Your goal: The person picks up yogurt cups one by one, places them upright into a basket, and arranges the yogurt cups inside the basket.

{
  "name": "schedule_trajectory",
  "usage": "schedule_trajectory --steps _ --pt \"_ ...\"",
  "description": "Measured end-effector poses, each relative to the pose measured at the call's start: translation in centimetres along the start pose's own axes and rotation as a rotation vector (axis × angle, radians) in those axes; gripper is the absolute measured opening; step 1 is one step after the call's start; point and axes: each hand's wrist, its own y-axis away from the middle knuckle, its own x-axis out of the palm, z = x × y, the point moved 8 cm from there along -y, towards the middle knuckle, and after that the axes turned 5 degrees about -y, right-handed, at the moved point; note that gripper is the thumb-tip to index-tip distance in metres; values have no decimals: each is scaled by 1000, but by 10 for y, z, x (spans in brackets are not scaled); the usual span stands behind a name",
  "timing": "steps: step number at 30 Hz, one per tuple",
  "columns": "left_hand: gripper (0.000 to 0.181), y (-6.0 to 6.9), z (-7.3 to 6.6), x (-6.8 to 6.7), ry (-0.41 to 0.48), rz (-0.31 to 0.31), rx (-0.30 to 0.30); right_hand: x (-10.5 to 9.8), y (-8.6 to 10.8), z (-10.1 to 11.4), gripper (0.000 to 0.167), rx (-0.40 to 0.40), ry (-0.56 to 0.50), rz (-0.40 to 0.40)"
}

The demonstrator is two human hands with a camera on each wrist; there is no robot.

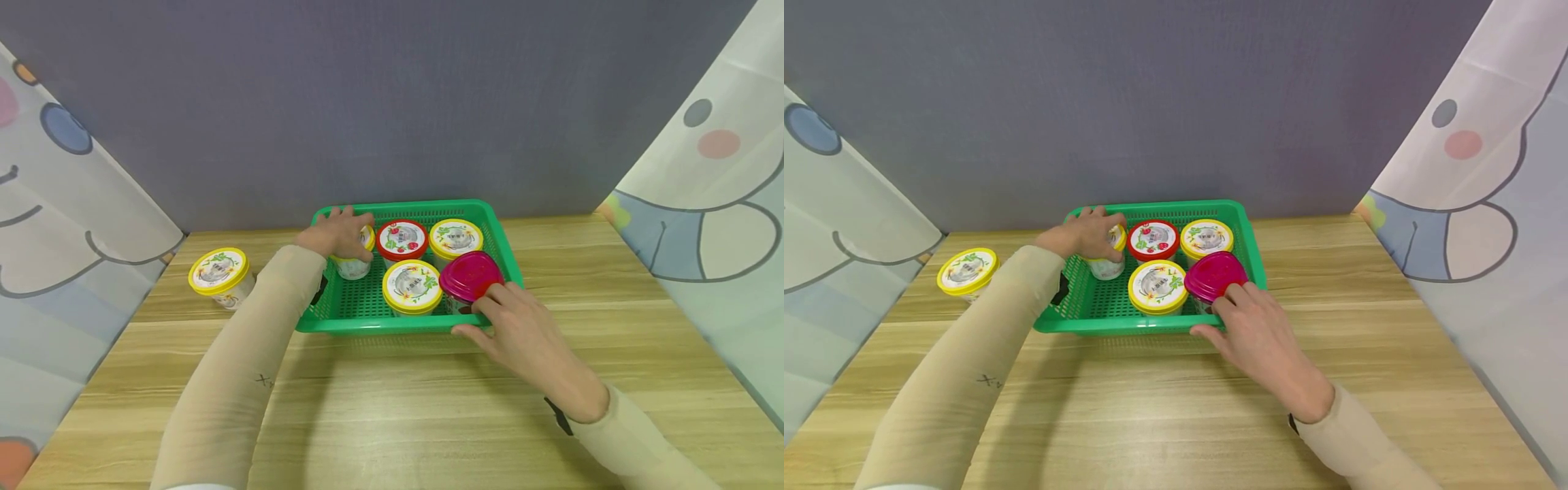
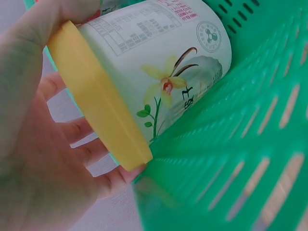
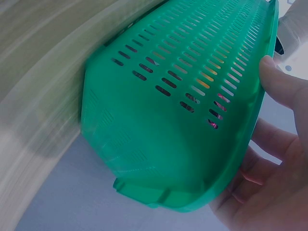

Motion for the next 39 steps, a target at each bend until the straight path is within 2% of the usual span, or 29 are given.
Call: schedule_trajectory --steps 6,23,39 --pt "70 -3 0 3 9 8 -9 0 0 0 41 -4 3 0" --pt "74 -3 -2 7 -40 15 -10 1 -1 4 42 -7 8 -6" --pt "74 -4 1 8 -7 2 -21 2 -2 7 42 -7 12 -7"
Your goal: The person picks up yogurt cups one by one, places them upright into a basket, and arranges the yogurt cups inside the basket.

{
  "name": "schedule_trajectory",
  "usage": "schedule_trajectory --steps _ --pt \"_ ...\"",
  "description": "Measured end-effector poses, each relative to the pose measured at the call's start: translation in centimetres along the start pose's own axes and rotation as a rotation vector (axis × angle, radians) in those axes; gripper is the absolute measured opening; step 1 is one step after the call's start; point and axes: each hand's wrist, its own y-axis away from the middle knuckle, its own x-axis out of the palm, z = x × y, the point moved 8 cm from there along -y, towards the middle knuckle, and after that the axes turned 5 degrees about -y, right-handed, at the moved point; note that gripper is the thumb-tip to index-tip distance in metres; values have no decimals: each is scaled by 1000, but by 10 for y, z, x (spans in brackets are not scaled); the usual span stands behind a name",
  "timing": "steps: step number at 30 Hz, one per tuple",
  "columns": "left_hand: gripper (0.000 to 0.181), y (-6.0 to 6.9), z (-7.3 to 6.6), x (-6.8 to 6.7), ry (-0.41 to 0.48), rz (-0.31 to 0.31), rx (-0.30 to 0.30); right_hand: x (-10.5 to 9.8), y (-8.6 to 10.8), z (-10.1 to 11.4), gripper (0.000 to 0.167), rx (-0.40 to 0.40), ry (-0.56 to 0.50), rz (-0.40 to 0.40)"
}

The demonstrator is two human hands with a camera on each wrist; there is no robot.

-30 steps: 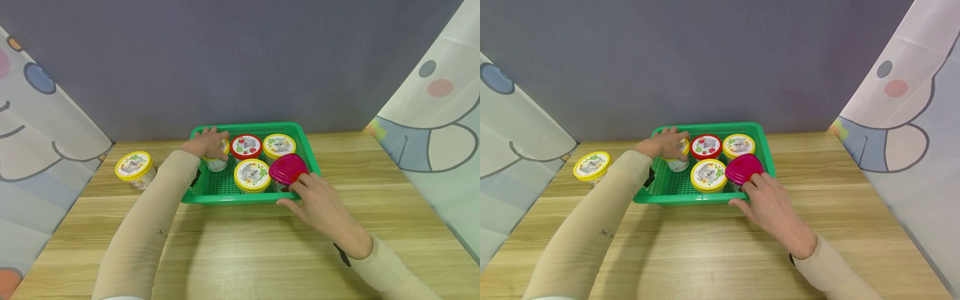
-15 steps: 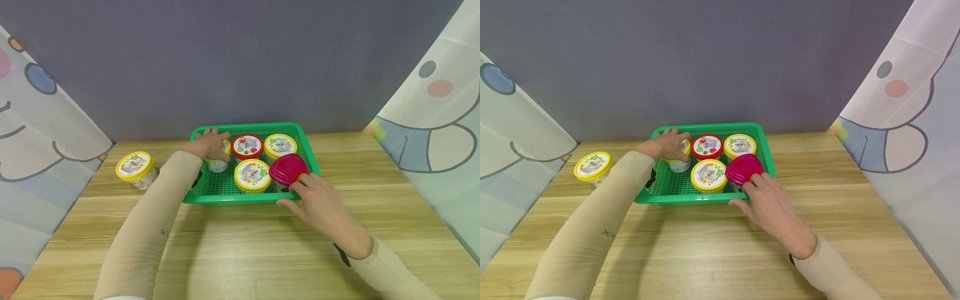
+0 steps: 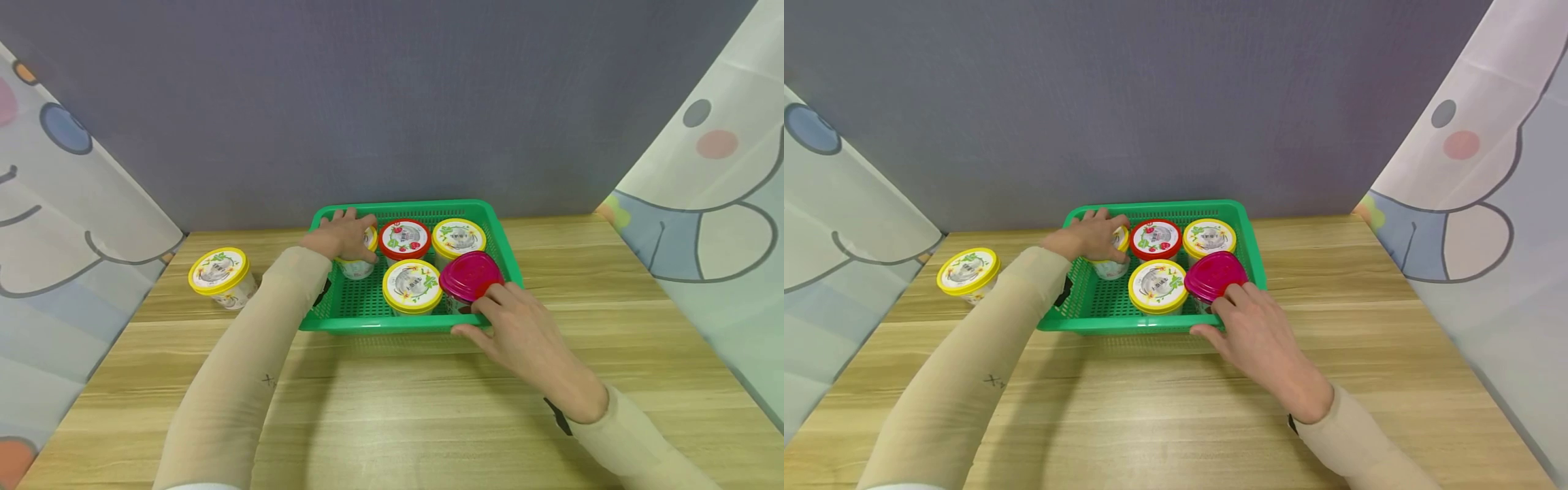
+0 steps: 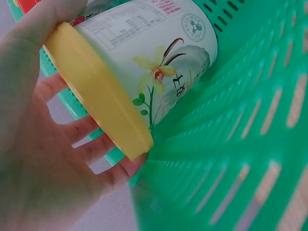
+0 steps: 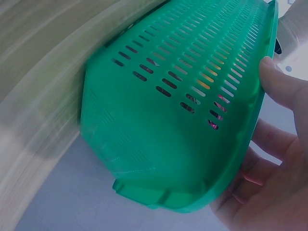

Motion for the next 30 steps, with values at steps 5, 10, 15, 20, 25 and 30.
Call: schedule_trajectory --steps 5,10,15,20,25,30 --pt "78 2 2 1 6 5 -14 0 0 0 42 -1 -3 -2" --pt "82 4 2 2 18 23 -28 1 0 -1 42 4 -9 2" --pt "89 5 2 1 17 35 -39 1 0 -2 42 13 -7 5" --pt "94 10 1 -2 11 47 -50 0 0 -2 42 19 -5 9" --pt "94 18 0 -7 2 55 -49 1 0 -2 42 22 -5 14" --pt "96 21 1 -10 11 41 -42 1 0 -2 42 12 -4 5"
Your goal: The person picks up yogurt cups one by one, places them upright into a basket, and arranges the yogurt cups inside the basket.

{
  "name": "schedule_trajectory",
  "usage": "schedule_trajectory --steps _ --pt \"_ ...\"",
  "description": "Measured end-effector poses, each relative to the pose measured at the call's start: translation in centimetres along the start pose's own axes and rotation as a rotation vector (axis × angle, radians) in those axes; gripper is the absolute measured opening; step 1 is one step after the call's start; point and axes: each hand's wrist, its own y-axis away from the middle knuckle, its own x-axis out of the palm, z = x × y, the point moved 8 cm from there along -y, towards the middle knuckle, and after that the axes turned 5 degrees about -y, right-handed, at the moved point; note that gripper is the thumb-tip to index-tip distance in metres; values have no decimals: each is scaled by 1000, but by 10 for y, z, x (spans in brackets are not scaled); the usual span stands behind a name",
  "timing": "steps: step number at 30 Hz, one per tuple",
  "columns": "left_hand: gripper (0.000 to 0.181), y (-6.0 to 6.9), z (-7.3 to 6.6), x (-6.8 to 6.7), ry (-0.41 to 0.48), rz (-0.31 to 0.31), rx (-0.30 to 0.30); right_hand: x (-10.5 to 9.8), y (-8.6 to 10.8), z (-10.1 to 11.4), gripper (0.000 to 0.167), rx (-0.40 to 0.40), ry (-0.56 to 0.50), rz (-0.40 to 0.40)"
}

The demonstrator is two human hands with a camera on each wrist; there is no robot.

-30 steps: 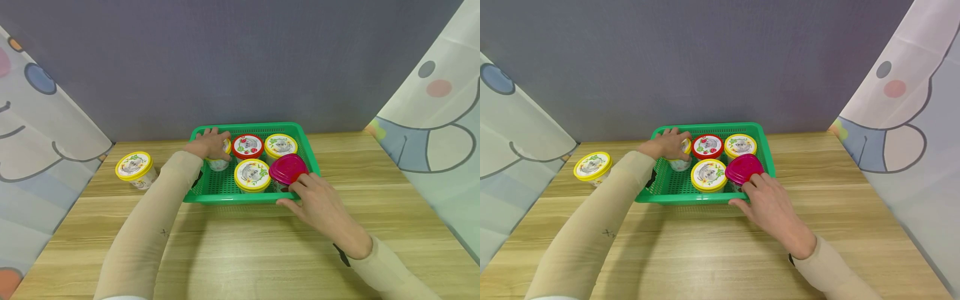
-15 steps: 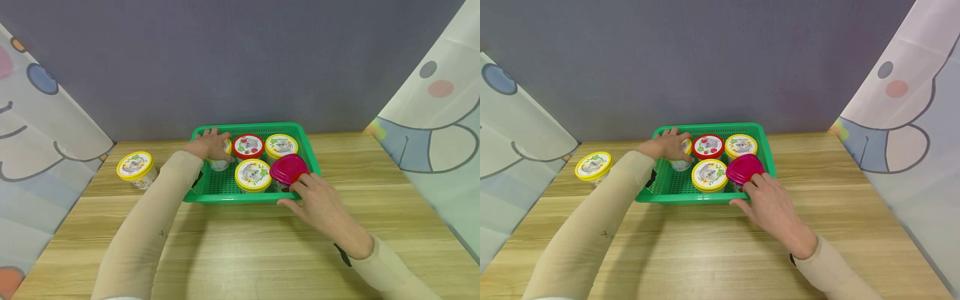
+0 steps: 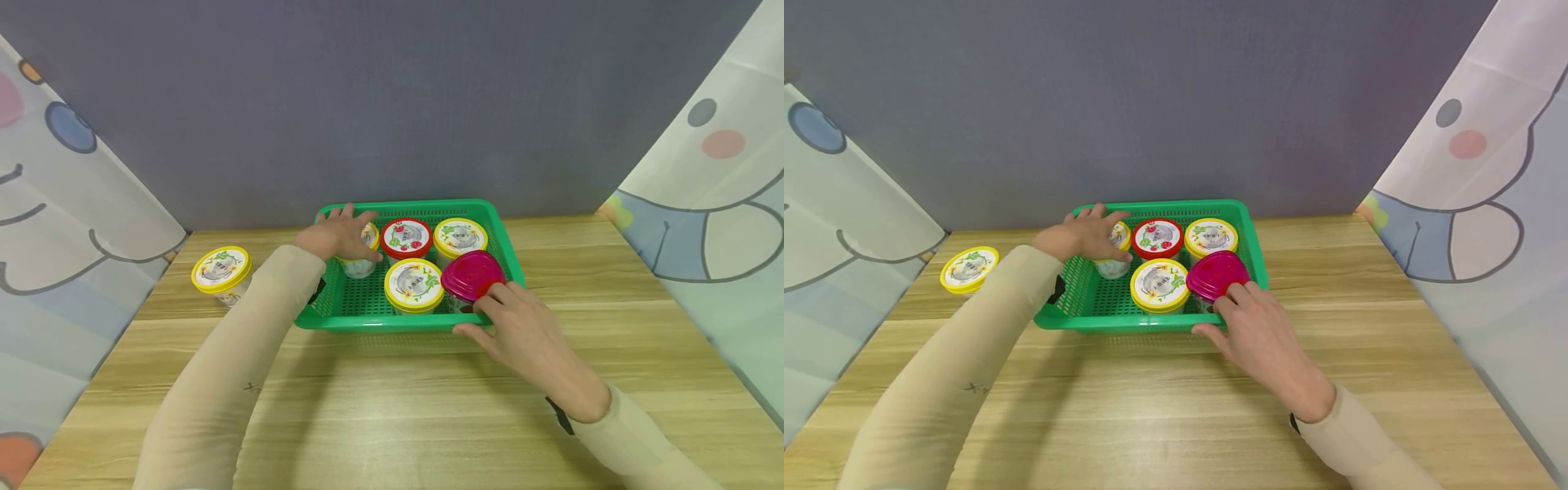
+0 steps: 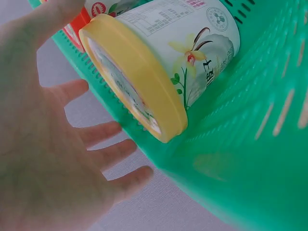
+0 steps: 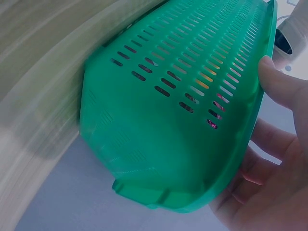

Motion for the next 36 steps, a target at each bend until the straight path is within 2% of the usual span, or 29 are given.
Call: schedule_trajectory --steps 11,21,28,36 --pt "101 6 5 -6 29 -6 7 0 0 1 41 -13 -4 -6" --pt "99 15 15 -13 77 -10 -18 0 1 0 42 -7 -3 -3" --pt "99 21 27 -15 97 -8 -25 0 2 -2 56 -13 -12 -11" --pt "98 31 47 -15 89 -39 -40 0 1 0 42 -20 -1 -10"
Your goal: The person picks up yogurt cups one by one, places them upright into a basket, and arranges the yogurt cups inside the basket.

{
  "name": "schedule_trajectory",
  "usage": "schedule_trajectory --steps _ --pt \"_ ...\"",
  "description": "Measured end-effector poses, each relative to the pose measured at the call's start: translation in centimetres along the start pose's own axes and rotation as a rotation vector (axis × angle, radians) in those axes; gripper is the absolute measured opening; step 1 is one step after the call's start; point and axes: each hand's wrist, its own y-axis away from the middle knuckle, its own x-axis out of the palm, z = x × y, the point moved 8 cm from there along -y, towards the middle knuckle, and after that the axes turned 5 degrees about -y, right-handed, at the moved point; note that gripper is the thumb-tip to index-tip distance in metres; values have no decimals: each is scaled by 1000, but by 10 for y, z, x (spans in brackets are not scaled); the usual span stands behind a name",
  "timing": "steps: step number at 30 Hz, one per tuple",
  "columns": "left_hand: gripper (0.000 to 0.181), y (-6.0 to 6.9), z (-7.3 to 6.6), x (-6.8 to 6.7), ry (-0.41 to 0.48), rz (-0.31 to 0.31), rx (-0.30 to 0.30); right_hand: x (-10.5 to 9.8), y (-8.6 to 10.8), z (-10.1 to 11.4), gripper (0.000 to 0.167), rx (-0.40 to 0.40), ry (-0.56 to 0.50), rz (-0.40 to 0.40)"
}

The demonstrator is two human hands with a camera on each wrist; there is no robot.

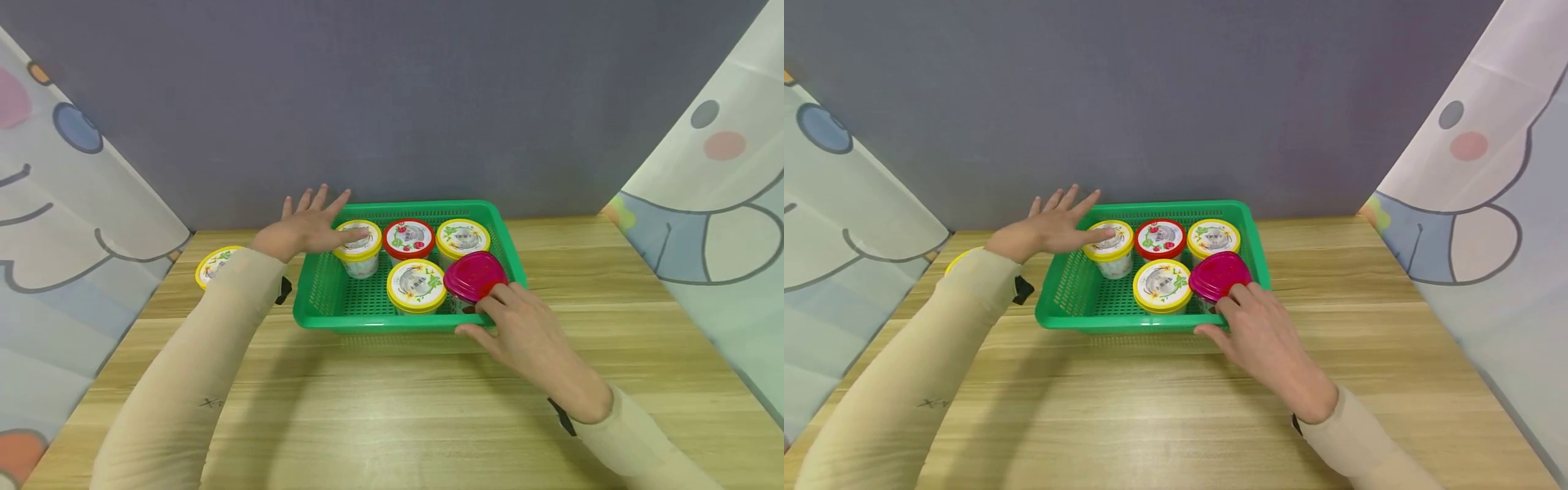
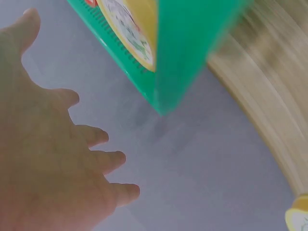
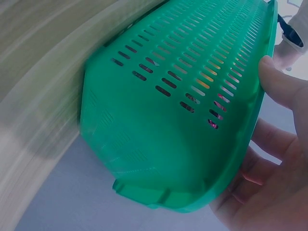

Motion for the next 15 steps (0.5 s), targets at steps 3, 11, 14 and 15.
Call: schedule_trajectory --steps 3,11,14,15 --pt "98 4 8 -1 17 -22 -5 0 0 0 42 5 4 2" --pt "97 11 24 3 20 -74 6 1 -1 -1 41 12 5 4" --pt "98 13 29 4 19 -91 15 1 0 -1 41 15 7 7" --pt "98 14 30 5 18 -95 16 1 0 -1 41 15 6 7"
